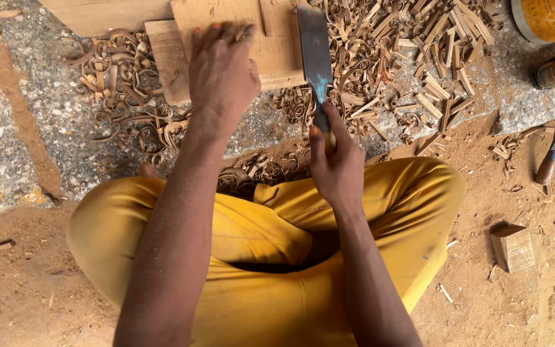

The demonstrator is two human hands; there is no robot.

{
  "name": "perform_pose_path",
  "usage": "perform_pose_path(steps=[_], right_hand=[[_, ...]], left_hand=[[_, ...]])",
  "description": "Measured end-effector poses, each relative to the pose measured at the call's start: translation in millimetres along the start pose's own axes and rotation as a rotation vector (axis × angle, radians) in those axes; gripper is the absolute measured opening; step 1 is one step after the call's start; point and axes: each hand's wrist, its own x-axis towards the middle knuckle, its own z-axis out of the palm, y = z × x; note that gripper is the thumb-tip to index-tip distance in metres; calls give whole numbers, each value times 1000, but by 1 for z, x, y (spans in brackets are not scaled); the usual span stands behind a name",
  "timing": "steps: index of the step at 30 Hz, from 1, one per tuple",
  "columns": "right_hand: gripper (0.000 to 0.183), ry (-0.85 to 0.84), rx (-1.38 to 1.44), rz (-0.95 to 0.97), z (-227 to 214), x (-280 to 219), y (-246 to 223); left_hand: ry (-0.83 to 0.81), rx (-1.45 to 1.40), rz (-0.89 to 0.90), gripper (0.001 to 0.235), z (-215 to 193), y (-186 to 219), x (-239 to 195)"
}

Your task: The person sits cross-legged on the ground and uses a chisel to carve a small rectangular piece of wood. They repeatedly scrape the surface of the wood to remove shavings, occasionally pausing to inspect the piece or adjust their grip. The carved wood is placed on a larger wooden block during the process.

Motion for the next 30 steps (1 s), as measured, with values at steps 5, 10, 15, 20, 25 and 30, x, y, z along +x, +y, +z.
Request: perform_pose_path(steps=[5, 10, 15, 20, 25, 30], right_hand=[[45, 0, -89, -31, -4, -30, 7], [49, -30, -130, 55, -1, -25, 9], [46, -8, -60, -81, 1, -25, 10], [48, -61, -76, 62, -1, -24, 9], [48, -53, -53, 9, -3, -24, 9], [54, -22, -48, -169, -4, -26, 5]], left_hand=[[191, 78, 252, 42, 53, -4, 30], [175, 22, 198, 37, 65, -17, 39], [237, 77, 219, 37, 62, -19, 38], [181, 87, 219, 32, 57, -20, 38], [257, 116, 285, 30, 52, -27, 36], [307, 135, 301, 32, 52, -27, 32]])
